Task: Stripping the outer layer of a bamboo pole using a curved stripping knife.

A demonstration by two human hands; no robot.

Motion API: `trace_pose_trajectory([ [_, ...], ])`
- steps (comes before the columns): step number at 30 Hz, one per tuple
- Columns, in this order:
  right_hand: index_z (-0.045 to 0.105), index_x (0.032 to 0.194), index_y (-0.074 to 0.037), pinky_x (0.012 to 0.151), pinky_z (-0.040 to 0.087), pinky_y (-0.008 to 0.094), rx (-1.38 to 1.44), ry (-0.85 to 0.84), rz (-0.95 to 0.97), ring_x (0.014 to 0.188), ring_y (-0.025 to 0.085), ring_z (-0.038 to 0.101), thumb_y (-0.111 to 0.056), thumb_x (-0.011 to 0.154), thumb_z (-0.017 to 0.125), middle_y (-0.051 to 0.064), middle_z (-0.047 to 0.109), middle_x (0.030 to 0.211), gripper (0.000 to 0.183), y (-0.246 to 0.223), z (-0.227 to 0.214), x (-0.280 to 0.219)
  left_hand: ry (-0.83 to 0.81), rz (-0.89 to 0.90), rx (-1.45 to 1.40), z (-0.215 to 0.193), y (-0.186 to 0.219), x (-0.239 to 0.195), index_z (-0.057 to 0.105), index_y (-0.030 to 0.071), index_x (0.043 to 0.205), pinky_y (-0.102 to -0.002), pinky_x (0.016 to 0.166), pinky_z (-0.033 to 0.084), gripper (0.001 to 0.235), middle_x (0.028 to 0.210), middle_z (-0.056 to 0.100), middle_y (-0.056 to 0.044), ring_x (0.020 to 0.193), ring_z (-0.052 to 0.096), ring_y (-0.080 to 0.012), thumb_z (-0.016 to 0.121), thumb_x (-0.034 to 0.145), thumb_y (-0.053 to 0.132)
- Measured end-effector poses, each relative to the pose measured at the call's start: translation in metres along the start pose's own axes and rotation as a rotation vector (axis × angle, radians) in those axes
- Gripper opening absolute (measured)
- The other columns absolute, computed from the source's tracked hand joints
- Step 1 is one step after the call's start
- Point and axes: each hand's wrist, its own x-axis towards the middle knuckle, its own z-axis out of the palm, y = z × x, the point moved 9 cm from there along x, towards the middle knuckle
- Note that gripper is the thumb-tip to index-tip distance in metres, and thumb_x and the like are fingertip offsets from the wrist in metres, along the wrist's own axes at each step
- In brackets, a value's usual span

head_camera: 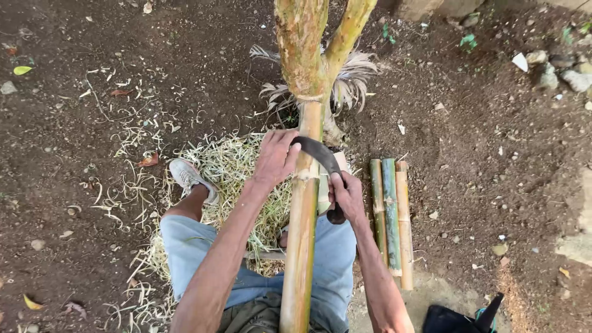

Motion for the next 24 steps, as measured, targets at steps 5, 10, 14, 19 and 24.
trace_pose_trajectory([
  [5, 0.062, 0.082, 0.001, 0.051, 0.049, 0.034, -0.240, -0.056, -0.065, 0.053, 0.017, 0.063, -0.028, 0.104, 0.058, 0.010, 0.062, 0.063, 0.037, 0.009, -0.009, 0.025, -0.236, -0.152, 0.115, 0.013, -0.006, 0.009, 0.069, 0.002, 0.109, -0.046, 0.097, 0.045, 0.031, 0.107, 0.062, -0.021, 0.104, 0.056, -0.0327, 0.068, 0.090, 0.026],
  [10, 0.066, 0.109, 0.000, 0.066, 0.051, 0.049, -0.695, 0.160, -0.435, 0.072, 0.041, 0.068, -0.019, 0.099, 0.059, 0.024, 0.069, 0.079, 0.023, -0.030, -0.002, 0.034, -0.301, -0.238, 0.053, 0.045, -0.033, -0.001, 0.070, 0.006, 0.098, -0.049, 0.099, 0.044, 0.025, 0.110, 0.067, -0.014, 0.106, 0.062, -0.0280, 0.066, 0.092, 0.030],
  [14, 0.066, 0.131, -0.007, 0.067, 0.055, 0.048, -0.715, 0.204, -0.426, 0.074, 0.041, 0.071, -0.028, 0.095, 0.066, 0.024, 0.072, 0.085, 0.042, -0.061, 0.005, 0.031, -0.153, -0.192, 0.151, 0.035, -0.025, 0.002, 0.073, 0.008, 0.102, -0.055, 0.094, 0.042, 0.026, 0.111, 0.067, -0.018, 0.105, 0.061, -0.0332, 0.066, 0.092, 0.030],
  [19, 0.068, 0.131, -0.010, 0.069, 0.057, 0.046, -0.769, 0.221, -0.351, 0.073, 0.038, 0.073, -0.041, 0.085, 0.078, 0.022, 0.073, 0.084, 0.056, -0.067, 0.003, 0.038, -0.177, -0.249, 0.181, 0.034, -0.028, -0.004, 0.071, 0.008, 0.110, -0.056, 0.091, 0.045, 0.029, 0.103, 0.067, -0.017, 0.101, 0.064, -0.0331, 0.063, 0.095, 0.032],
  [24, 0.072, 0.129, -0.015, 0.071, 0.057, 0.042, -0.699, 0.173, -0.447, 0.078, 0.032, 0.074, -0.045, 0.085, 0.080, 0.019, 0.076, 0.091, 0.054, -0.068, 0.001, 0.051, -0.197, -0.284, 0.120, 0.037, -0.034, 0.003, 0.065, 0.006, 0.117, -0.049, 0.080, 0.053, 0.036, 0.099, 0.068, -0.018, 0.091, 0.067, -0.0354, 0.061, 0.096, 0.034],
])
